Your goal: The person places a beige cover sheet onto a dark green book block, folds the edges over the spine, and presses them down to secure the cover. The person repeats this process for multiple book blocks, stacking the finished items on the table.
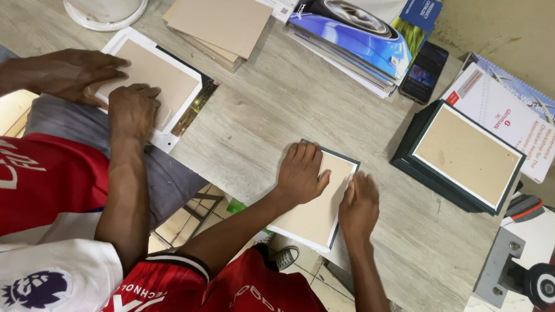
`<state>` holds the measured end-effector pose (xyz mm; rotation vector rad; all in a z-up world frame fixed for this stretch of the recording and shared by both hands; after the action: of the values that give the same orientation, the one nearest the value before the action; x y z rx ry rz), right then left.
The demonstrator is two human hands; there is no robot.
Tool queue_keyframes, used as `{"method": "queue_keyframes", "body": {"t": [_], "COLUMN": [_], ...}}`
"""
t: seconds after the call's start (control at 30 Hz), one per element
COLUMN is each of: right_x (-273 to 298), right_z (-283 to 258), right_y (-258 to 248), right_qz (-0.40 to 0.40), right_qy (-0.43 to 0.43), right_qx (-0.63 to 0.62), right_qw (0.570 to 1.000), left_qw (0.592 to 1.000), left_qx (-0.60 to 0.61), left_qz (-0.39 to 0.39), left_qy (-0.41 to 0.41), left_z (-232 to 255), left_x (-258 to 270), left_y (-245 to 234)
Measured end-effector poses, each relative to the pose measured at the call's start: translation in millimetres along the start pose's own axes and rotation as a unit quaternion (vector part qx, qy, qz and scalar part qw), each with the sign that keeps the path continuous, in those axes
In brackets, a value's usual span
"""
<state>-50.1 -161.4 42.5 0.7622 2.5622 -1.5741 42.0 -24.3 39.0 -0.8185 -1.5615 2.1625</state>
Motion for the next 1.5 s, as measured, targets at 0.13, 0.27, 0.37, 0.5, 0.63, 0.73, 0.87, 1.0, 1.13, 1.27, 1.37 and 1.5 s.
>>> {"method": "queue_keyframes", "body": {"t": [0.13,0.27,0.37,0.5,0.63,0.73,0.87,1.0,1.13,1.27,1.37,1.5], "right_x": [35,44,36,19,4,-1,-16,-39,-47,-58,-46,4], "right_z": [4,4,14,23,22,19,9,-45,-80,-103,-121,-91], "right_y": [-34,-35,-27,-2,7,-1,-2,-70,-101,-121,-155,-232], "right_qz": [0.037,0.019,-0.031,-0.128,-0.186,-0.174,-0.248,-0.264,-0.306,-0.282,-0.183,0.221], "right_qy": [0.213,0.382,0.426,0.418,0.403,0.401,0.281,0.100,0.007,-0.057,-0.067,-0.018], "right_qx": [-0.222,-0.430,-0.437,-0.425,-0.407,-0.399,-0.342,-0.302,-0.248,-0.157,-0.127,-0.174], "right_qw": [0.951,0.818,0.791,0.793,0.798,0.806,0.862,0.911,0.919,0.945,0.973,0.959], "left_qw": [0.999,0.998,0.998,0.997,0.994,0.975,0.963,0.965,0.969,0.900,0.880,0.733], "left_qx": [0.041,0.048,0.042,0.052,0.074,0.194,0.228,0.217,0.230,0.404,0.461,0.639], "left_qz": [-0.004,-0.002,0.022,0.047,0.057,0.067,0.097,0.137,-0.082,-0.163,-0.092,0.101], "left_qy": [-0.015,-0.033,-0.030,-0.033,-0.048,-0.083,-0.107,-0.051,0.032,-0.030,-0.068,-0.211], "left_z": [-1,2,-3,-7,-19,-29,-27,3,21,20,7,-40], "left_x": [-1,5,4,7,7,7,10,-4,-35,-38,-34,-6], "left_y": [-17,-26,-19,-13,-1,-15,-43,-135,-152,-155,-142,-150]}}
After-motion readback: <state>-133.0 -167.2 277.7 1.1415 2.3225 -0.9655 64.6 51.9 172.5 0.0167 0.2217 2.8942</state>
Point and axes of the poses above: each hand's wrist, its own x-axis away from the middle knuckle, its own y-axis out of the palm, z = x × y, the point moved 8 cm from there along -x, towards the middle knuckle, and after that the axes turned 6 degrees about -z, right-handed, at the moved point
